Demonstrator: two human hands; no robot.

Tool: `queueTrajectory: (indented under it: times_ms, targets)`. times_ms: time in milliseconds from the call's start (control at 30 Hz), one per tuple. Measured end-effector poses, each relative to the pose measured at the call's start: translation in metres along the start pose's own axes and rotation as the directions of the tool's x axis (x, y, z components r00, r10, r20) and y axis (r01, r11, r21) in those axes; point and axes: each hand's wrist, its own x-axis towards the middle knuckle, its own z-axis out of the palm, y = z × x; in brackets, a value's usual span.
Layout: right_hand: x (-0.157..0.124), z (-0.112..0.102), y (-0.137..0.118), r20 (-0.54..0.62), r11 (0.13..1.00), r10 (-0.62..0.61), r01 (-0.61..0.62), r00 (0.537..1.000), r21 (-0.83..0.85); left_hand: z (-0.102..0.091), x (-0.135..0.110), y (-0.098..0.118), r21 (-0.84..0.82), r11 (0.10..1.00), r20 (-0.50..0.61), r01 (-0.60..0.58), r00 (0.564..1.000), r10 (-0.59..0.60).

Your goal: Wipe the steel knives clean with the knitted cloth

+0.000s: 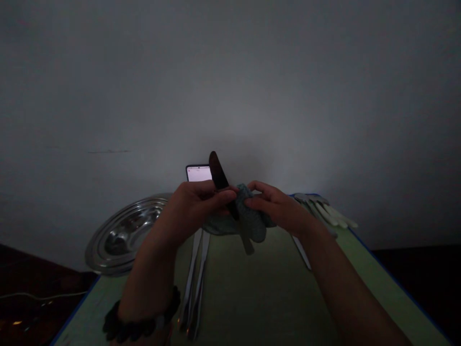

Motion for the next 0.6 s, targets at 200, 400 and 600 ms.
queueTrajectory:
  times_ms: [200,400,600]
  targets:
    - [-0.008,-0.002,-0.011,0.045,0.979,-0.1,0.106,0.994,-0.175,0.003,0.003,0.002,0.029,0.999,-0.223,0.021,0.975,-0.014]
    - [-0.016,0.002,-0.022,0.189,0.862,-0.194,0.259,0.963,-0.435,0.007,0.002,0.009,0.035,0.999,-0.455,-0.013,0.89,0.028]
    - [-0.008,0.009,-0.014,-0.097,0.888,-0.277,0.216,0.956,-0.407,0.015,0.003,0.015,-0.022,0.996,-0.51,-0.087,0.858,0.064]
